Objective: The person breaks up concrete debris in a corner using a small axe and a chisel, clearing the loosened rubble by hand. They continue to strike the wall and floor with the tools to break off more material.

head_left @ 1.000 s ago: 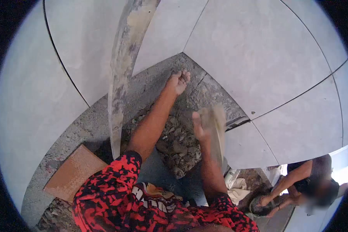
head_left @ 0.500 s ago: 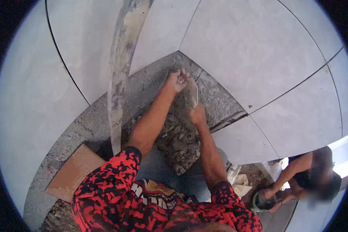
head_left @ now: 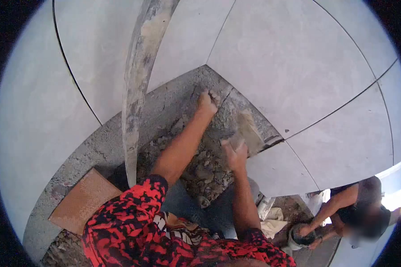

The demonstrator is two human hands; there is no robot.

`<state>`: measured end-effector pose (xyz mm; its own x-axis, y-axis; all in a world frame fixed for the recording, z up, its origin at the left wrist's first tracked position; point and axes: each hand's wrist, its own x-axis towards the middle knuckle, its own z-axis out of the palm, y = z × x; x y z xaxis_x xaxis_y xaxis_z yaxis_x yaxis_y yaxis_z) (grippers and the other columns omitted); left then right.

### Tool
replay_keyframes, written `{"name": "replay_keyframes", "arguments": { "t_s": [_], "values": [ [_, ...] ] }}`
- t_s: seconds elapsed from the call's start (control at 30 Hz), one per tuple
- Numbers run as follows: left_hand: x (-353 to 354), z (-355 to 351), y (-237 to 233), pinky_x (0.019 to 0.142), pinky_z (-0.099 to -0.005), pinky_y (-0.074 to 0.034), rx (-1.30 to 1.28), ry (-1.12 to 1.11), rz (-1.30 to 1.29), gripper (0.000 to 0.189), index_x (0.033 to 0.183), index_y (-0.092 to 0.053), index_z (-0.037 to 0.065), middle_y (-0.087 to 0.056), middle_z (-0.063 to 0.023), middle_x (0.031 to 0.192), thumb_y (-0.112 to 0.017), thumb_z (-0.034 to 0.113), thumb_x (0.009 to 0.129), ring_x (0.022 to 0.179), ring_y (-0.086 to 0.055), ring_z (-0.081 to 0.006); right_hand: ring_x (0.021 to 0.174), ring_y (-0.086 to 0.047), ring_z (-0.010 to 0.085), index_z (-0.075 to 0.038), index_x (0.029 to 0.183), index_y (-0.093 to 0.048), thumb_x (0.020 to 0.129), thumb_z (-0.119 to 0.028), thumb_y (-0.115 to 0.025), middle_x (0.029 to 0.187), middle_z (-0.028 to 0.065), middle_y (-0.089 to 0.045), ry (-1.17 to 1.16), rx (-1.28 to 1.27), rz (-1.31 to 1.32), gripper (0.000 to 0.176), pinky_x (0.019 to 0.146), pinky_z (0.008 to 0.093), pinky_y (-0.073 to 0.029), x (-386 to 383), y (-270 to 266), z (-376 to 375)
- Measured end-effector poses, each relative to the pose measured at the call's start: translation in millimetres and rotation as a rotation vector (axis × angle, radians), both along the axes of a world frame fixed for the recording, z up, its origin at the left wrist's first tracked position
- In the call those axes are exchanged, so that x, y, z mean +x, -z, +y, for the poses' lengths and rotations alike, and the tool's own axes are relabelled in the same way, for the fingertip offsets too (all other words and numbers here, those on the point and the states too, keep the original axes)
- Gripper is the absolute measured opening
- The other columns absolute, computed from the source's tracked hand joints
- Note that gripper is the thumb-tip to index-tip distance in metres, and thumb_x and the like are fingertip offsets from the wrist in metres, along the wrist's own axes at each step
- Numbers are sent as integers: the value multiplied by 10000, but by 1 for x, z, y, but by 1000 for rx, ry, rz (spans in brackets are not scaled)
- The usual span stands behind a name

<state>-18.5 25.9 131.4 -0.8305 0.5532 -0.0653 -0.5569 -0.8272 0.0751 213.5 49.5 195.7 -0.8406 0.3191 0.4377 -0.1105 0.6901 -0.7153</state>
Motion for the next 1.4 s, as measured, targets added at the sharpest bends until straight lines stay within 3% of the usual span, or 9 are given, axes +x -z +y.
{"name": "replay_keyframes", "arguments": {
  "t_s": [0.07,0.2,0.47,0.67,0.83,1.0,1.07,1.17,1.4],
  "values": [
    [-3,11,-22,353,-286,-270,-100,-90,-175,215,581,-334,99,-330,-15,495,-308,154,787,416,-341,-155,563,-479,163,-22,686,-490,680,-275,-584,596,53,-509,39,-311,-87,271,537,297,-377,22,-25,-8],
    [-21,30,-33,332,-263,-203,-277,-221,-497,121,587,-296,91,-289,-24,494,-293,75,706,377,-270,-144,546,-461,138,-31,682,-491,676,-274,-591,579,22,-493,60,-158,-107,263,518,290,-373,40,-4,17],
    [-90,40,5,495,-341,-377,-159,-127,-621,133,747,-436,53,-449,-41,575,-483,162,687,548,-451,-226,520,-457,139,-18,649,-504,681,-214,-562,567,28,-494,86,-292,-188,207,499,297,-373,32,7,9],
    [13,13,13,386,-296,-349,-387,-117,-273,113,772,-463,91,-432,-29,582,-406,188,762,442,-391,-163,519,-469,152,-25,691,-521,694,-256,-544,560,37,-489,59,56,-121,232,513,290,-380,35,36,26],
    [65,-23,15,328,-239,-309,-481,-161,50,60,820,-417,123,-425,-35,593,-399,172,790,403,-357,-112,553,-489,160,-30,719,-528,691,-272,-545,576,37,-496,122,-58,-203,244,534,289,-381,35,37,20],
    [27,-31,-7,319,-235,-310,-375,-56,-88,92,875,-360,132,-436,-50,604,-396,127,791,404,-366,-116,576,-487,149,-39,720,-525,688,-280,-548,593,28,-500,40,-76,-176,244,545,281,-375,31,63,37],
    [14,-32,0,328,-239,-333,-390,-44,-149,75,857,-371,124,-448,-56,620,-405,133,791,419,-387,-121,770,-491,249,-12,1016,-433,700,-270,-560,877,121,-512,46,-11,-357,428,704,353,-388,33,54,35],
    [4,-31,11,330,-235,-345,-363,5,-150,76,844,-379,108,-448,-55,617,-417,150,794,420,-394,-125,618,-492,159,-41,747,-526,696,-262,-533,649,30,-512,63,-129,-245,227,588,282,-382,32,52,28],
    [-4,-31,23,333,-241,-354,-278,103,-122,122,768,-417,49,-461,-64,597,-435,167,794,418,-404,-128,698,-533,266,-2,924,-492,694,-391,-550,755,150,-546,-14,-172,-337,455,611,353,-406,25,55,24]
  ]
}}
